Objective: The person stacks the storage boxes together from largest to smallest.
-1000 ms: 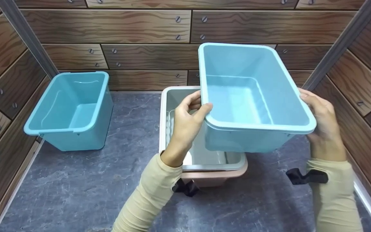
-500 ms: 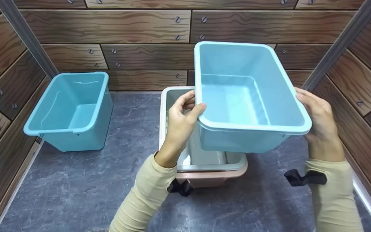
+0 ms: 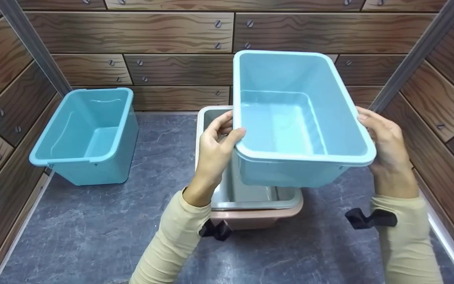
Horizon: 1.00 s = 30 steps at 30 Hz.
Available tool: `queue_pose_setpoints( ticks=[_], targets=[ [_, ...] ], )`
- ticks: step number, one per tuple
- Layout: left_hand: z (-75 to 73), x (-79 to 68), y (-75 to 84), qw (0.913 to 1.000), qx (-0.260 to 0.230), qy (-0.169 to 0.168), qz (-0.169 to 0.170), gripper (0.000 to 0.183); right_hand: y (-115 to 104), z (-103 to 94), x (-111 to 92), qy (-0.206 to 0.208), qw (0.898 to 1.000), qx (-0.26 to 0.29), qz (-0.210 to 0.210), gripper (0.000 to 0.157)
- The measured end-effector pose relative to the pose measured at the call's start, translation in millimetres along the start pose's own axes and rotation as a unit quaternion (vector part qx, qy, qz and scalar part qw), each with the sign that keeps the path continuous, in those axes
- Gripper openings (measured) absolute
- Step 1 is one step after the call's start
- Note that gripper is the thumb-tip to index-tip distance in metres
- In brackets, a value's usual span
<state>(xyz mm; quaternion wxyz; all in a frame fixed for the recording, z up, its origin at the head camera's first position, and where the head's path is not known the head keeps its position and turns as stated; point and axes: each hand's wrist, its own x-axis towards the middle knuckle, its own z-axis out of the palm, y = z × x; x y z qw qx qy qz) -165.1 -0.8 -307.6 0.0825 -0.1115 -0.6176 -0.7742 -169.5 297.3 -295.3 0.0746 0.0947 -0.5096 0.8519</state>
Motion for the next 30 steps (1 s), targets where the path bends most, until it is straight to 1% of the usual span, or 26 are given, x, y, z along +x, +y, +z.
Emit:
queue_pose_setpoints(
  ticks=[7,14,20,30],
  targets=[
    [-3.4,0.1,-0.1,0.9999,0.006,0.010,0.002,0.051,1,3.5,0,0.000,1.000,0.002,0.001,0.029],
    [-7.4,1.1,0.6,1.0000,-0.002,0.001,-0.003,0.052,2,6.4,0,0.003,1.000,-0.005,-0.003,0.028],
    [-11.4,0.8,1.2,0.9999,-0.009,0.005,-0.007,0.053,3,9.4,-1,0.007,1.000,-0.021,0.000,0.027],
    [-18.5,0.1,1.6,1.0000,-0.003,0.003,-0.002,0.053,6,15.3,-1,0.001,1.000,-0.015,0.005,0.026]
  ],
)
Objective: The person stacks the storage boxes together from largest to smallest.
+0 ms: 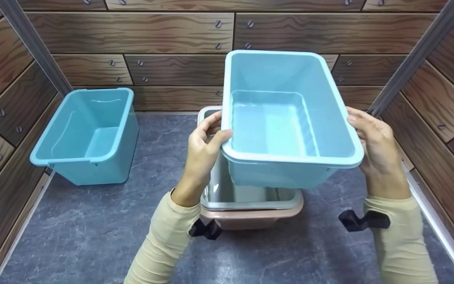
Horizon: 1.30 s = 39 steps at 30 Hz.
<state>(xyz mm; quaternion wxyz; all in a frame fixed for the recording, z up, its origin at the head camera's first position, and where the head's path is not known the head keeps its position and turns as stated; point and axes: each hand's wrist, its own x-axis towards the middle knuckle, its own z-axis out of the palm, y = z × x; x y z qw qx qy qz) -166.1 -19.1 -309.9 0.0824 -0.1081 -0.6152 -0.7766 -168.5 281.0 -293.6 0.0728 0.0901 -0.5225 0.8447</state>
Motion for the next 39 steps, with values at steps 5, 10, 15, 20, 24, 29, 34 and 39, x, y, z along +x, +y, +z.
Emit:
queue_pose_setpoints(
  ticks=[5,10,15,20,24,29,34,39],
  targets=[
    [-4.5,1.3,-0.9,1.0000,-0.003,-0.004,-0.002,0.055,1,3.0,0,0.009,1.000,-0.008,0.003,0.025],
    [-9.5,2.1,0.4,0.9999,-0.007,0.000,-0.007,0.052,3,6.6,0,0.011,1.000,-0.013,0.005,0.024],
    [-15.8,3.3,2.1,0.9997,-0.015,0.014,-0.014,0.044,4,10.8,0,0.003,1.000,-0.012,0.003,0.024],
    [-21.1,3.6,3.4,0.9993,-0.010,0.031,-0.020,0.039,6,14.7,1,-0.005,1.000,-0.015,0.002,0.023],
    [-24.9,3.3,2.9,0.9992,-0.001,0.037,-0.017,0.039,7,18.4,1,0.007,0.999,-0.029,0.010,0.023],
    [-28.9,2.5,5.4,0.9991,0.004,0.041,-0.006,0.039,8,23.6,0,0.031,0.997,-0.068,0.024,0.024],
    [-32.6,2.3,5.2,0.9989,0.014,0.044,-0.005,0.040,10,25.2,1,0.032,0.995,-0.088,0.027,0.024],
    [-36.3,2.5,2.4,0.9988,0.016,0.046,-0.008,0.041,12,25.2,2,0.024,0.995,-0.093,0.021,0.024]
  ],
)
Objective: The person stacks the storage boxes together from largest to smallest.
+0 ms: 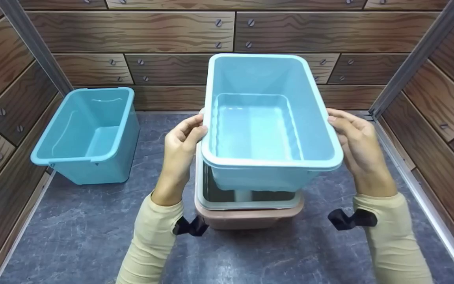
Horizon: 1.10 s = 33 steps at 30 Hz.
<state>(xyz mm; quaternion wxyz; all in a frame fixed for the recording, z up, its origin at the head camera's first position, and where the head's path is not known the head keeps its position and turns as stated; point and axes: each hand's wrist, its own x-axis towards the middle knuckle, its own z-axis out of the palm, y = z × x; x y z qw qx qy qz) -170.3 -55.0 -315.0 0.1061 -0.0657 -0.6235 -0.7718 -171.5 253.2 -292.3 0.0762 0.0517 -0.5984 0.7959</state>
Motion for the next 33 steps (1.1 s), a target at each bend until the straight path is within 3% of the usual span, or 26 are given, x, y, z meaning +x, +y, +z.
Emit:
queue_pose_setpoints(
  ticks=[9,22,33],
  targets=[
    [-5.7,-0.5,-2.2,1.0000,0.007,0.002,-0.004,0.039,2,1.4,1,-0.003,0.999,-0.033,0.008,0.023],
    [-10.2,-2.2,-1.7,0.9995,0.026,0.005,-0.015,0.038,5,4.0,2,-0.008,0.999,-0.037,0.007,0.023],
    [-14.0,-0.8,-4.4,0.9998,0.009,0.007,-0.016,0.038,5,6.4,3,-0.010,0.999,-0.042,0.008,0.025]
  ],
)
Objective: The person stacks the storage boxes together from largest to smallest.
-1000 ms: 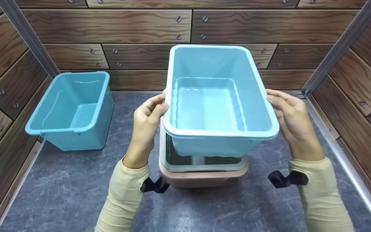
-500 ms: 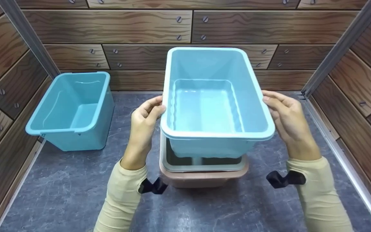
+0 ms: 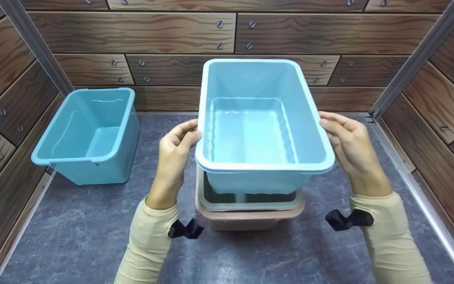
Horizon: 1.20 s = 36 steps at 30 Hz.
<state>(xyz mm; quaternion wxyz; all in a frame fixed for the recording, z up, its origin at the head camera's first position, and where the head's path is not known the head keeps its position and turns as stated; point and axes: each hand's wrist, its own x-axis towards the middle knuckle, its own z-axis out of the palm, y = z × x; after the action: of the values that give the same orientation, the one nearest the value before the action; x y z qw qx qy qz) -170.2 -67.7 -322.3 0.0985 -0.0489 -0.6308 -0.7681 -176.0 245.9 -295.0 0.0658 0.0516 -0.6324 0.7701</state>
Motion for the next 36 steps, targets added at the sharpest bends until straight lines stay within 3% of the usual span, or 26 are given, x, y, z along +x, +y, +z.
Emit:
queue_pose_setpoints(
  ticks=[20,36],
  targets=[
    [-4.5,-2.4,1.1,1.0000,-0.002,-0.001,0.005,0.036,3,-6.1,8,-0.049,0.997,-0.009,0.061,0.023],
    [-10.1,-0.6,-1.7,0.9998,0.006,-0.003,-0.017,0.037,3,-3.4,10,-0.052,0.997,0.011,0.062,0.023]
  ],
)
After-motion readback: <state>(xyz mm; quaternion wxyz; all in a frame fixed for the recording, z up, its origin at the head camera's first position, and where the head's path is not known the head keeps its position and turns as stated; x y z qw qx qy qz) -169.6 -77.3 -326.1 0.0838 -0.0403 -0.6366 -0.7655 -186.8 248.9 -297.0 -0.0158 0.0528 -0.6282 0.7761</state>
